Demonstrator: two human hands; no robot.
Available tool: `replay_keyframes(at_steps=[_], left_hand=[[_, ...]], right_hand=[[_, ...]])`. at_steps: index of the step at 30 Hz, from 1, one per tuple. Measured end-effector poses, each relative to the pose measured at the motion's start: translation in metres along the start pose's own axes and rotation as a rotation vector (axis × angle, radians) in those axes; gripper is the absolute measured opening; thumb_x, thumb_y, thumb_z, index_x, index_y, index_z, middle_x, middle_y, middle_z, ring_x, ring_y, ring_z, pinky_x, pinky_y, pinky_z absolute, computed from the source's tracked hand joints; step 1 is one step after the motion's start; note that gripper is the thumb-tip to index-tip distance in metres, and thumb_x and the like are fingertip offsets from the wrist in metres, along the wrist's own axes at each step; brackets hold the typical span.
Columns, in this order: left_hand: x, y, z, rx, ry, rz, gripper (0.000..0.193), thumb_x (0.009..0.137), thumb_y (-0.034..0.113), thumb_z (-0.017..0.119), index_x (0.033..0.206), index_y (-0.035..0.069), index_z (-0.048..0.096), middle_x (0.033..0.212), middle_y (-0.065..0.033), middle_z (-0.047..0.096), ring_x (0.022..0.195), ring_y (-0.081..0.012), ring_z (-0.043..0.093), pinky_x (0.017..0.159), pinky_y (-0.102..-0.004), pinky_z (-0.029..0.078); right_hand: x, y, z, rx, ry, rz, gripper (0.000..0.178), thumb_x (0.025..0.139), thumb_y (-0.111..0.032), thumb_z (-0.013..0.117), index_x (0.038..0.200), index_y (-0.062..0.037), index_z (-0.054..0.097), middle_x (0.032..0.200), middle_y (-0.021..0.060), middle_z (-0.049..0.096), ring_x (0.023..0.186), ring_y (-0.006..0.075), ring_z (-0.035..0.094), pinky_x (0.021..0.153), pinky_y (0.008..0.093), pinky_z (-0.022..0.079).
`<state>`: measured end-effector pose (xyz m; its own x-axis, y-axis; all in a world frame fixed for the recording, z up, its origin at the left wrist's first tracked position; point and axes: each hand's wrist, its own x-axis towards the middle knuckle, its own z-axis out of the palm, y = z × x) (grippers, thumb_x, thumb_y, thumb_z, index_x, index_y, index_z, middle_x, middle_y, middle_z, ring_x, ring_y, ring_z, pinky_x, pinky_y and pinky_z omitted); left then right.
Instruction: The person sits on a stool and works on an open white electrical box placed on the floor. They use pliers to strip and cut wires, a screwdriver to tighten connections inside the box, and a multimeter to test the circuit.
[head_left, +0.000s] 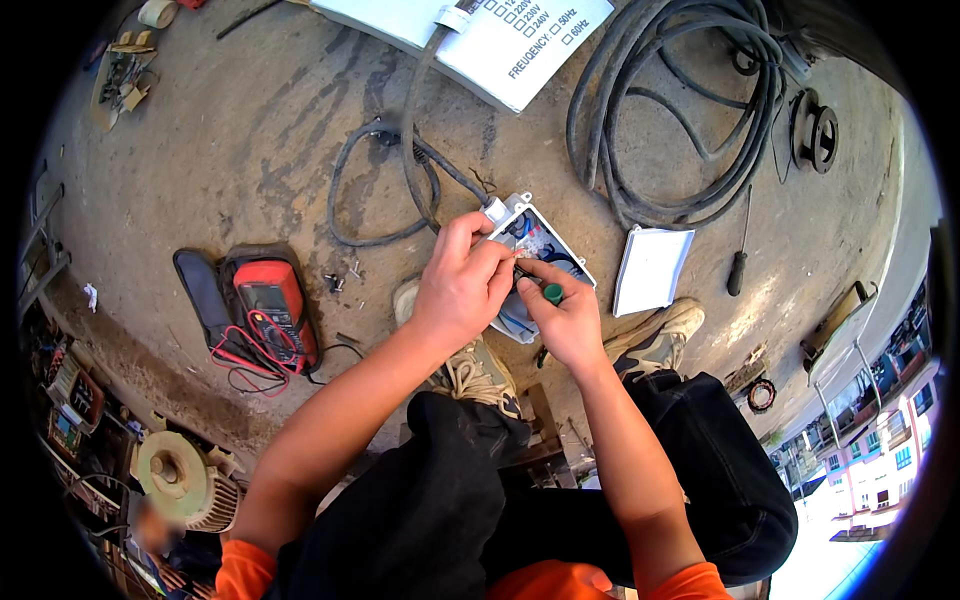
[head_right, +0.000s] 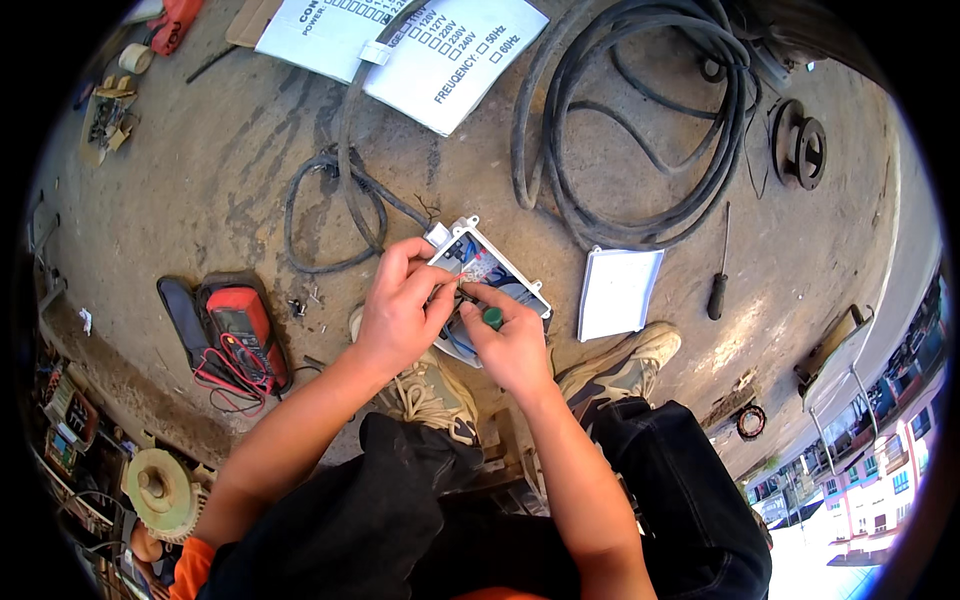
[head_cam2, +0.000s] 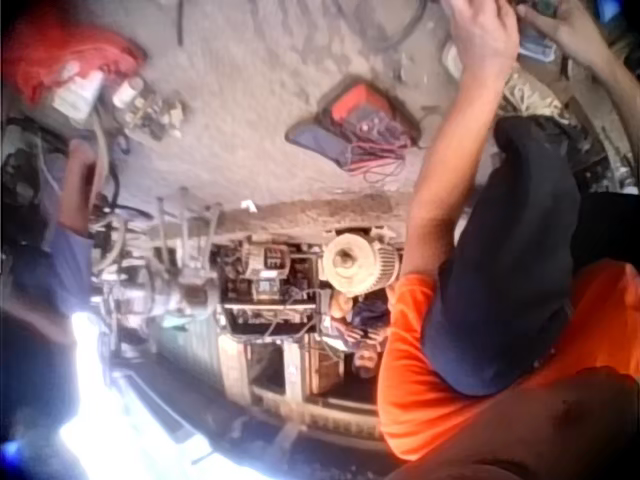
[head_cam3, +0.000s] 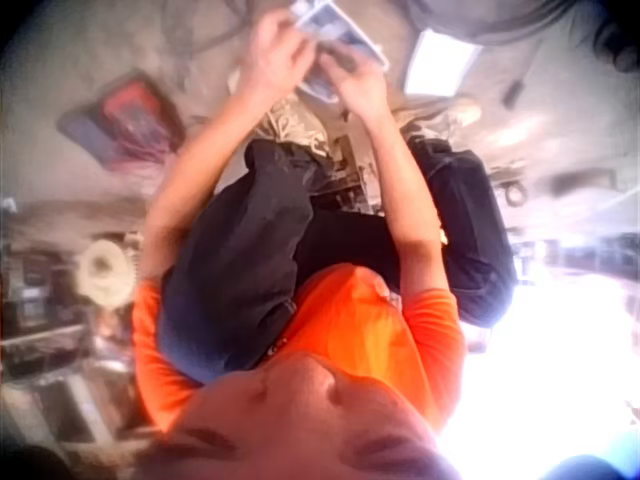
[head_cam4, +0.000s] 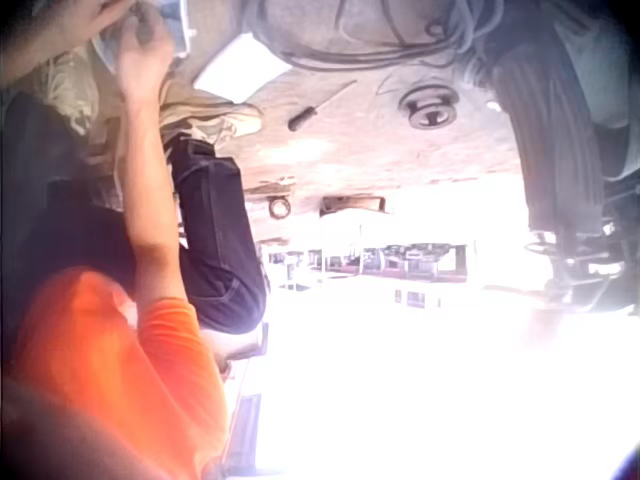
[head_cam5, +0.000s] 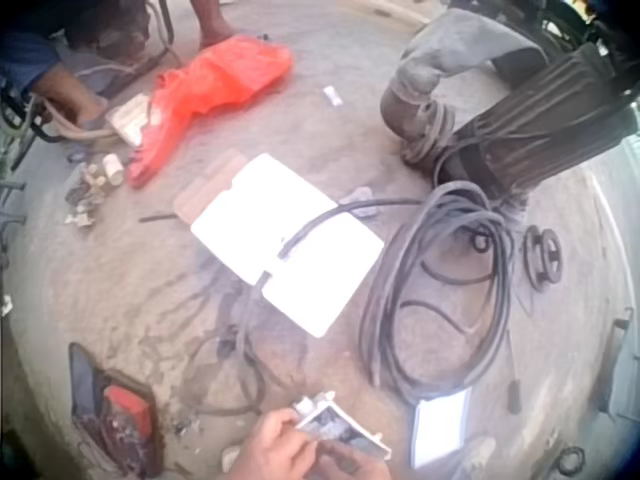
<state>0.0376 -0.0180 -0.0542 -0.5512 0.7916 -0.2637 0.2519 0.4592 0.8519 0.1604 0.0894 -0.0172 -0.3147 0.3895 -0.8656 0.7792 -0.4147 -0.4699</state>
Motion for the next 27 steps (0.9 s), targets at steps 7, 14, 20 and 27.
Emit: replay_keyframes(at_steps=[7, 14, 20, 27], left_hand=[[0.002, 0.002, -0.001, 0.102, 0.006, 0.048, 0.015, 0.082, 0.001, 0.076, 0.093, -0.002, 0.066, 0.121, -0.0188, 0.054, 0.097, -0.0318, 0.065, 0.08, -0.0395, 0.055], [-0.001, 0.003, -0.003, 0.107, -0.027, -0.009, 0.015, 0.08, 0.002, 0.073, 0.086, -0.004, 0.061, 0.128, -0.0232, 0.051, 0.106, -0.0408, 0.059, 0.085, -0.0463, 0.054], [-0.001, 0.004, 0.0, 0.229, -0.003, 0.023, 0.015, 0.082, 0.004, 0.072, 0.088, -0.007, 0.063, 0.132, -0.0275, 0.047, 0.114, -0.0453, 0.055, 0.086, -0.0494, 0.054], [0.001, 0.004, 0.007, 0.271, 0.018, 0.022, 0.012, 0.084, 0.004, 0.07, 0.087, -0.007, 0.067, 0.133, -0.0295, 0.049, 0.117, -0.0466, 0.053, 0.093, -0.0493, 0.051]], right_hand=[[0.008, 0.011, -0.01, -0.215, 0.259, -0.28, 0.023, 0.091, -0.015, 0.075, 0.109, -0.0021, 0.075, 0.082, 0.0114, 0.074, 0.07, 0.016, 0.068, 0.067, 0.0309, 0.054], [0.014, -0.002, -0.006, -0.349, 0.175, -0.173, 0.022, 0.09, -0.022, 0.074, 0.1, -0.0017, 0.076, 0.074, 0.0172, 0.071, 0.065, 0.0242, 0.07, 0.066, 0.035, 0.055], [0.017, -0.004, -0.006, -0.334, 0.12, -0.06, 0.025, 0.09, -0.025, 0.075, 0.098, -0.0013, 0.077, 0.073, 0.0167, 0.07, 0.063, 0.024, 0.068, 0.064, 0.0358, 0.054], [0.014, -0.004, -0.008, -0.327, 0.112, -0.105, 0.025, 0.09, -0.024, 0.074, 0.099, -0.0012, 0.077, 0.074, 0.016, 0.071, 0.065, 0.0224, 0.068, 0.066, 0.0354, 0.054]])
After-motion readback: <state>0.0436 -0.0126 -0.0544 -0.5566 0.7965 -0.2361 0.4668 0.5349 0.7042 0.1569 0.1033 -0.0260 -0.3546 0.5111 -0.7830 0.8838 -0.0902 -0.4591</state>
